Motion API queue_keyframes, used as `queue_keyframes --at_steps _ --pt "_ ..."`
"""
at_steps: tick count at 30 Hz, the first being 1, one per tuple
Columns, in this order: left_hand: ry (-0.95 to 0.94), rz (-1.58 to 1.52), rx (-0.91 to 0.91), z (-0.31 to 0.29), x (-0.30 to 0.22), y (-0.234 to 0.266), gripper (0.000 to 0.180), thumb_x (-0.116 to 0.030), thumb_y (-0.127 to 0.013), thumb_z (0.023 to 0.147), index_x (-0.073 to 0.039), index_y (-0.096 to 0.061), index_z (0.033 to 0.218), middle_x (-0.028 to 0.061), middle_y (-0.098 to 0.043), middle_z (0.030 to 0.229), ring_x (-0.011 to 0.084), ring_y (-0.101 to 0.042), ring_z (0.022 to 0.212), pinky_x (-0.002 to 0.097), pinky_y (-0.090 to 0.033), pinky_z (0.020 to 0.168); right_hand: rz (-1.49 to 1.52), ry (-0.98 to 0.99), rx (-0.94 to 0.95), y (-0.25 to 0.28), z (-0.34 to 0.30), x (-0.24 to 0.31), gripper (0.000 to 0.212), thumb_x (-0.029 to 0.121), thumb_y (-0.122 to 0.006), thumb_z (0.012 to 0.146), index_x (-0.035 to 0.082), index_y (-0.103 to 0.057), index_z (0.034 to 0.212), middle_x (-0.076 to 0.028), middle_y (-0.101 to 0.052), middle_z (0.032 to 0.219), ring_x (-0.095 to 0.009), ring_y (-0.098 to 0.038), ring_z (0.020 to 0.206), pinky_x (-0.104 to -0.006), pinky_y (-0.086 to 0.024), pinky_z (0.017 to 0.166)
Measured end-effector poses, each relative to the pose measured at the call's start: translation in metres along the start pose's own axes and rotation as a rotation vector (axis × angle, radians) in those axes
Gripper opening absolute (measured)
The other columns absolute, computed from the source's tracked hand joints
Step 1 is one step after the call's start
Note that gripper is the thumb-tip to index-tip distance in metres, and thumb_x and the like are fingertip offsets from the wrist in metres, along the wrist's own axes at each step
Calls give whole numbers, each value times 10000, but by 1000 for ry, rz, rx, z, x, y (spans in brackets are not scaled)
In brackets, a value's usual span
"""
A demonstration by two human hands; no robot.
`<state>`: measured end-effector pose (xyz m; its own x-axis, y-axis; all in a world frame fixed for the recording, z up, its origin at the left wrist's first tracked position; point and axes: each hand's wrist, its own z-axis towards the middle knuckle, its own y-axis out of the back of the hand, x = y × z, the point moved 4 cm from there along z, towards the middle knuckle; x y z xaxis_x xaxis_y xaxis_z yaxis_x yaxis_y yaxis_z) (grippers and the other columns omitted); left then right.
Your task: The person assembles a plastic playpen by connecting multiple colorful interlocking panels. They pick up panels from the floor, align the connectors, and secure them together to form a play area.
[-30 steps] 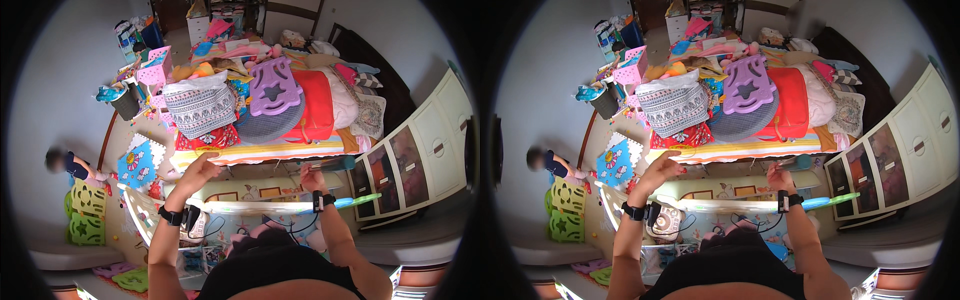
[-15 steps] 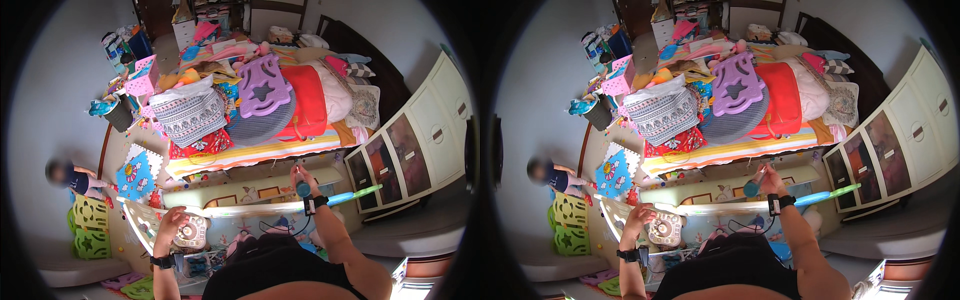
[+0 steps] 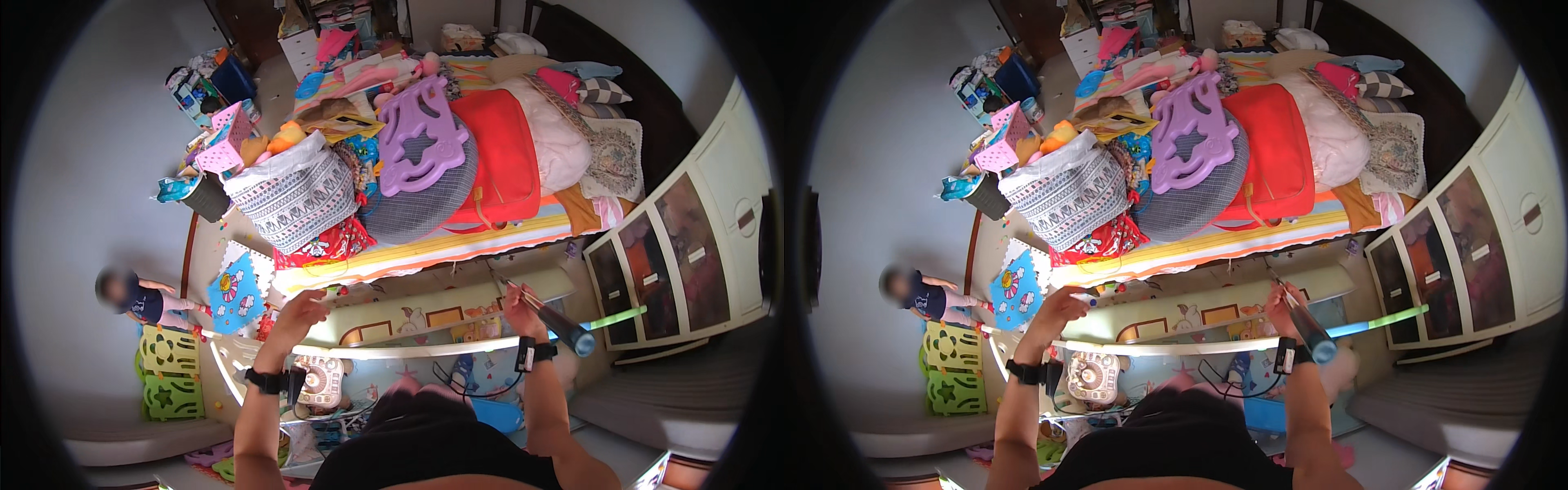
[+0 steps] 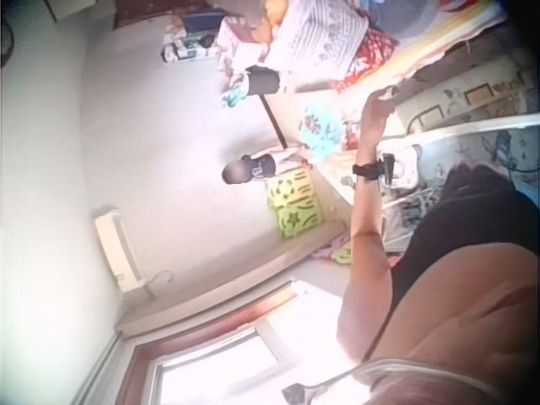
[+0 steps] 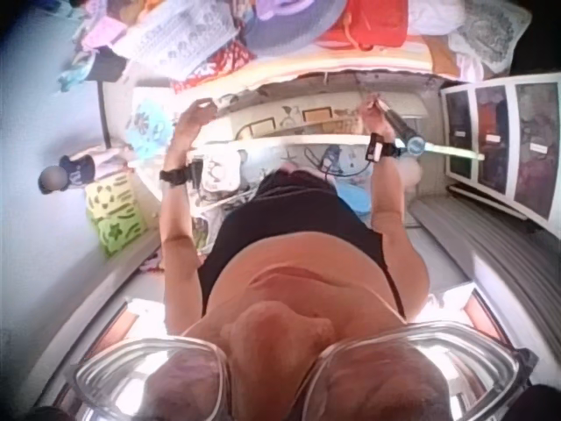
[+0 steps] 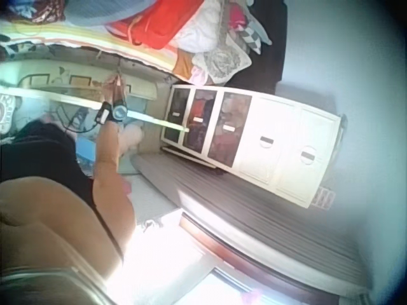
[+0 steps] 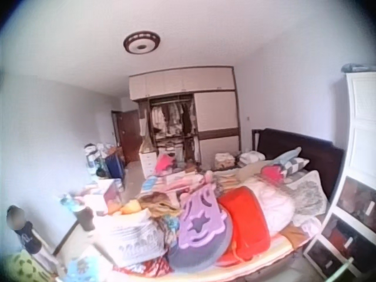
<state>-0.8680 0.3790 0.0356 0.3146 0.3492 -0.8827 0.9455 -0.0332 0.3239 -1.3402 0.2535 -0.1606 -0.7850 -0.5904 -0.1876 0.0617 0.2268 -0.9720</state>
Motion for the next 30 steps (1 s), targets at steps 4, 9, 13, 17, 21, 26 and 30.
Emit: queue_keyframes --at_steps 4,9,13,17,21,26,30 --pt "-13 32 36 79 -28 -20 578 -28 -605 902 -60 -412 1445 120 -698 1020 174 -656 928 310 -529 833 33 -41 -34 -15 -16 26 224 185 -527 982 -18 -588 1055 -47 -652 809 -160 -599 726 -301 -512 693" --pt "-3 183 -5 190 -92 -50 832 -101 -652 893 -137 -195 1588 112 -698 918 173 -662 759 303 -555 697 38 -17 -126 -20 -35 68 266 192 -489 1003 -46 -581 1079 -25 -625 742 -138 -567 609 -272 -501 603" --pt "29 177 -90 274 -140 -58 888 -41 -631 878 -168 -129 1599 99 -605 713 182 -598 541 333 -533 493 87 -10 -156 -25 -48 96 304 203 -505 1002 -67 -566 1128 -25 -626 746 -140 -572 609 -278 -508 590" --pt "55 388 -273 327 -188 -57 946 -95 -665 850 -200 -99 1600 113 -615 741 201 -598 540 355 -547 488 116 -9 -161 -24 -56 118 315 203 -521 998 -73 -562 1146 -24 -629 752 -139 -575 605 -278 -507 573" --pt "14 335 -309 345 -225 -73 944 -165 -730 844 -199 -163 1598 88 -617 792 173 -580 563 342 -550 526 124 -1 -158 -24 -54 134 324 192 -541 989 -85 -558 1157 -25 -636 755 -126 -563 598 -265 -489 562" --pt "-288 381 -142 274 -287 -156 880 -156 -729 880 -158 -212 1591 35 -584 780 115 -546 618 279 -499 564 169 92 -196 -25 -59 157 338 179 -548 985 -98 -544 1180 -6 -600 727 -110 -531 580 -256 -464 552" --pt "-388 268 -39 206 -277 -163 834 -67 -728 863 -147 -285 1566 -11 -532 782 73 -510 658 232 -434 600 237 74 -200 -19 -53 160 384 179 -548 987 -128 -512 1214 6 -560 725 -99 -507 587 -260 -445 550"
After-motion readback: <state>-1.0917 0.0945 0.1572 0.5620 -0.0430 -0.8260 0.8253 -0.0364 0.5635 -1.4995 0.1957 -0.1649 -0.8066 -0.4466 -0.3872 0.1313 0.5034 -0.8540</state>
